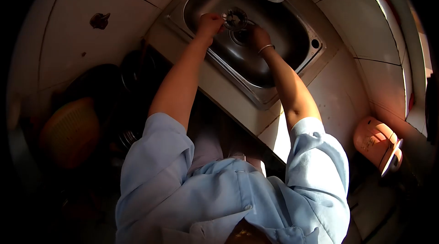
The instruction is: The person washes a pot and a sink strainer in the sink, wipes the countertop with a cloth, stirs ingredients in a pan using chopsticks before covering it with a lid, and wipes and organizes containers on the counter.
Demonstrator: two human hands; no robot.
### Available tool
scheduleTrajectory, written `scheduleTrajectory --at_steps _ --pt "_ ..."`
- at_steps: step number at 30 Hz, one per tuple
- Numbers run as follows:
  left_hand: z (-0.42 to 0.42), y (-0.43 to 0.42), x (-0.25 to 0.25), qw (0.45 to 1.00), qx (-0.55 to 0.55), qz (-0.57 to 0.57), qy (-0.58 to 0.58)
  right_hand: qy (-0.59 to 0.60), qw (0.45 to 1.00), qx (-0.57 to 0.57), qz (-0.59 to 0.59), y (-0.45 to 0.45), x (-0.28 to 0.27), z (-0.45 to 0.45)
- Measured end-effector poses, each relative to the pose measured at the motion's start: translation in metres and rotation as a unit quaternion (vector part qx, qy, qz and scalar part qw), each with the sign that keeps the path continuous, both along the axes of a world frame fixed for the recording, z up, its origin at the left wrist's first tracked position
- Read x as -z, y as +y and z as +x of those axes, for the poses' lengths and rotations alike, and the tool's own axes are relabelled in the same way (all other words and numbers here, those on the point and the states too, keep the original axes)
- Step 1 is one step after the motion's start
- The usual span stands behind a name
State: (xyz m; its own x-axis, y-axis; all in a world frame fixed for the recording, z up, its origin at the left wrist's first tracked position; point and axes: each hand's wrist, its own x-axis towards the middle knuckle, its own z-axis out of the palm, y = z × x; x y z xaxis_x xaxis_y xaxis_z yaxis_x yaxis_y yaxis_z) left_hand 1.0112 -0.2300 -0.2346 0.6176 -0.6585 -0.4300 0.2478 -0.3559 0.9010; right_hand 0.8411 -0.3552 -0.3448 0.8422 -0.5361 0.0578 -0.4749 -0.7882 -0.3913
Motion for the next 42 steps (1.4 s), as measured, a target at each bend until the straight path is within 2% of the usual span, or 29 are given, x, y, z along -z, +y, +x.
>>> scheduleTrajectory --at_steps 2,5,8,11,14,20,24,26,27,30,31,34,37,40,42 --pt "0.004 0.002 0.014 0.999 0.032 0.026 -0.012 -0.022 0.999 -0.031 0.019 0.016 -0.038 0.009" --pt "0.011 0.001 0.018 0.997 0.048 0.049 -0.024 0.042 0.993 -0.092 -0.058 0.012 -0.020 0.016" --pt "0.019 -0.004 0.024 0.994 0.056 0.068 -0.064 0.075 0.989 -0.114 -0.052 0.011 -0.033 0.022" --pt "0.030 -0.009 0.045 0.989 0.057 0.081 -0.106 0.019 0.984 -0.167 -0.065 0.006 -0.020 0.019" --pt "0.036 -0.011 0.055 0.984 0.058 0.100 -0.132 0.022 0.983 -0.176 -0.037 0.004 -0.023 0.020" --pt "0.040 -0.015 0.073 0.950 0.107 0.130 -0.263 0.066 0.986 -0.152 -0.010 -0.003 -0.014 0.020" --pt "0.033 -0.014 0.049 0.896 0.155 0.177 -0.377 -0.081 0.993 0.008 0.085 -0.001 -0.039 0.027" --pt "0.033 -0.015 0.054 0.922 0.143 0.179 -0.311 -0.170 0.968 0.079 0.166 -0.004 -0.063 0.034" --pt "0.032 -0.017 0.056 0.934 0.138 0.178 -0.278 -0.182 0.963 0.054 0.191 -0.004 -0.077 0.040" --pt "0.033 -0.016 0.062 0.960 0.132 0.147 -0.200 -0.037 0.974 -0.015 0.225 0.003 -0.099 0.066" --pt "0.034 -0.016 0.063 0.961 0.131 0.148 -0.194 -0.011 0.991 -0.051 0.124 0.001 -0.085 0.070" --pt "0.037 -0.018 0.071 0.964 0.123 0.151 -0.182 -0.123 0.985 -0.045 0.116 0.003 -0.080 0.069" --pt "0.036 -0.020 0.075 0.966 0.101 0.157 -0.178 -0.069 0.984 0.061 0.154 -0.012 -0.064 0.041" --pt "0.034 -0.022 0.073 0.966 0.093 0.161 -0.177 0.072 0.989 -0.109 -0.068 -0.003 -0.045 0.018" --pt "0.035 -0.022 0.073 0.965 0.096 0.159 -0.183 0.116 0.982 -0.107 -0.101 0.002 -0.043 0.017"
